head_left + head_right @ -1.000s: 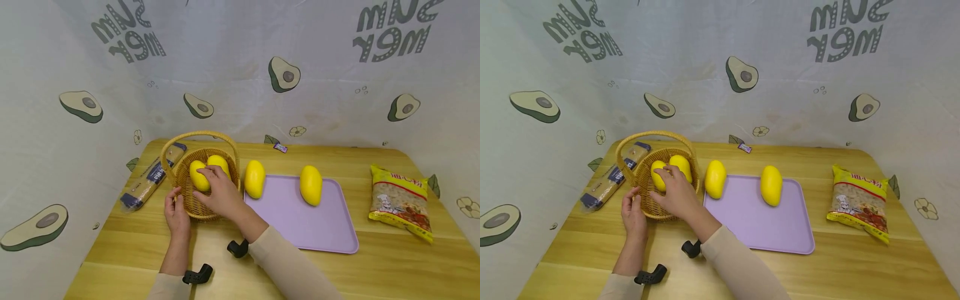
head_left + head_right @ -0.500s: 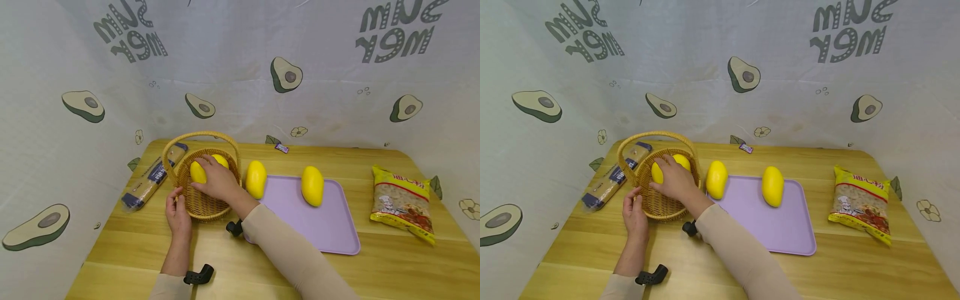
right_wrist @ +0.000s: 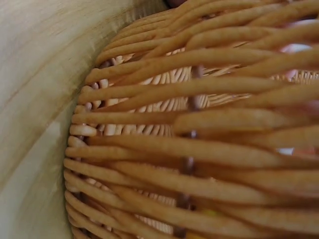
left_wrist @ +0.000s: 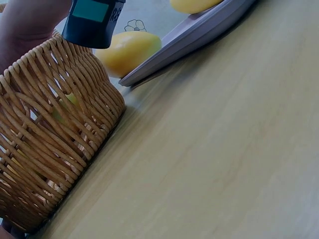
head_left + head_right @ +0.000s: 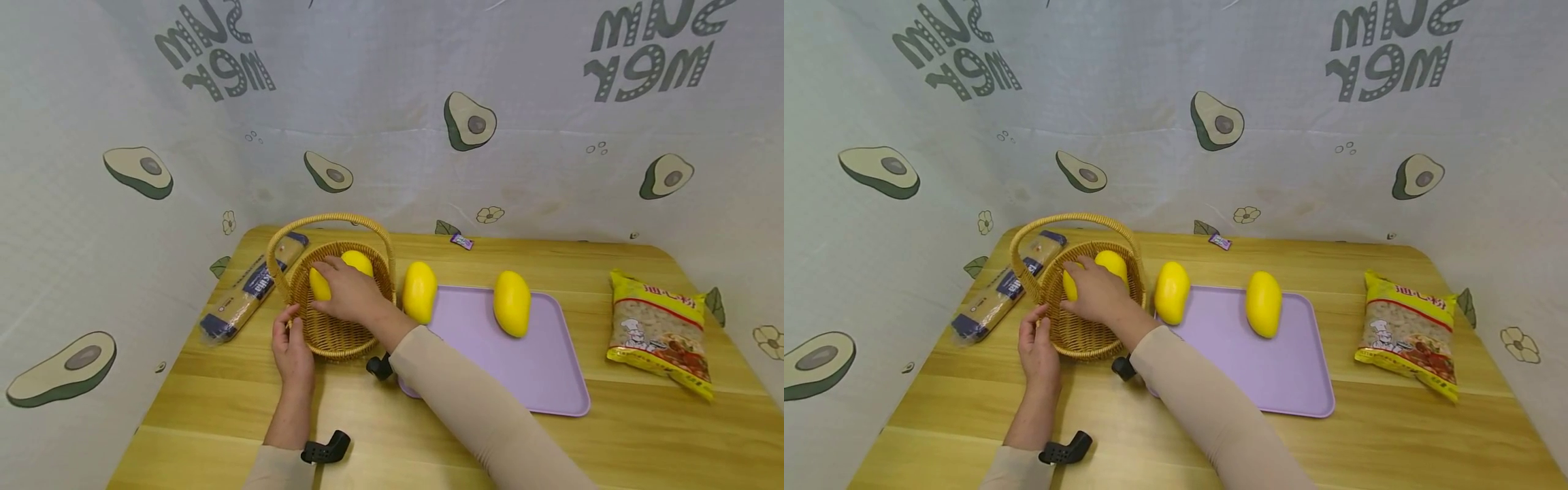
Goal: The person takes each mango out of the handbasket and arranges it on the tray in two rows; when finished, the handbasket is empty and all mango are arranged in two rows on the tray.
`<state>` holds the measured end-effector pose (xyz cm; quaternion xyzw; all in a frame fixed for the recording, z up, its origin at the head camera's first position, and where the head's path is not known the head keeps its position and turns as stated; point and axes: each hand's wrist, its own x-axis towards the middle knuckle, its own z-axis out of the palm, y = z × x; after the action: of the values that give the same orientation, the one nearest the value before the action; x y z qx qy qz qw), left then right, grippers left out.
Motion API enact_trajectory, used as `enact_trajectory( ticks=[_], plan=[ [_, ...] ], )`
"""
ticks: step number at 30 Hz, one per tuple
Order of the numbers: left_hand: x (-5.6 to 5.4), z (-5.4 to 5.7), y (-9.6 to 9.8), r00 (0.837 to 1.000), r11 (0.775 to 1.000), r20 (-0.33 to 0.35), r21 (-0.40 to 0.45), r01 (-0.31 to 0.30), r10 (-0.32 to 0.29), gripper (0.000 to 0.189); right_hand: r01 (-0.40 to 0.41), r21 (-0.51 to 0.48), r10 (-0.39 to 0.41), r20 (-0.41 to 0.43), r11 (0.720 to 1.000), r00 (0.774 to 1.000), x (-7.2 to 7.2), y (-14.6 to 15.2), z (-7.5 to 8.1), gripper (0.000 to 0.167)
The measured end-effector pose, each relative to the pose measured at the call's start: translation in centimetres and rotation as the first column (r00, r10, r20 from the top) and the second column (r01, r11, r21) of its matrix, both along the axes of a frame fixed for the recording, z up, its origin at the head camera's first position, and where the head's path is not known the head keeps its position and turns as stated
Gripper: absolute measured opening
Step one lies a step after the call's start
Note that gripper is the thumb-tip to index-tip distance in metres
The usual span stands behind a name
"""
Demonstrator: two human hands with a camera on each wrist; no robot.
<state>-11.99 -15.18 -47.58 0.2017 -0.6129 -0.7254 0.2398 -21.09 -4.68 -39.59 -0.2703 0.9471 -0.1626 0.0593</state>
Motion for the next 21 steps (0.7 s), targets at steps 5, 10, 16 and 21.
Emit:
enact_trajectory(
  ticks=[5,10,16,21],
  plan=[
    [-0.13,-0.10,-0.04,1.000,1.000,-0.017,0.000,-0.005,0.005,0.028,-0.014,0.027,0.014,-0.004,1.000,1.000,-0.09,-0.42,-0.15,0.080],
    [-0.17,-0.07,0.03,1.000,1.000,-0.021,0.006,-0.010,0.010,0.028,-0.024,0.050,0.024,-0.005,0.998,1.000,-0.11,-0.74,-0.33,0.079],
    [-0.10,-0.06,0.04,1.000,1.000,-0.010,0.000,-0.008,0.008,0.028,-0.017,0.062,0.018,-0.016,0.998,1.000,-0.13,-0.77,-0.62,0.078],
    [-0.03,0.05,0.03,1.000,1.000,0.004,0.002,-0.004,0.004,0.028,-0.014,0.081,0.016,-0.020,0.997,1.000,-0.19,-0.75,-0.98,0.074]
  ],
)
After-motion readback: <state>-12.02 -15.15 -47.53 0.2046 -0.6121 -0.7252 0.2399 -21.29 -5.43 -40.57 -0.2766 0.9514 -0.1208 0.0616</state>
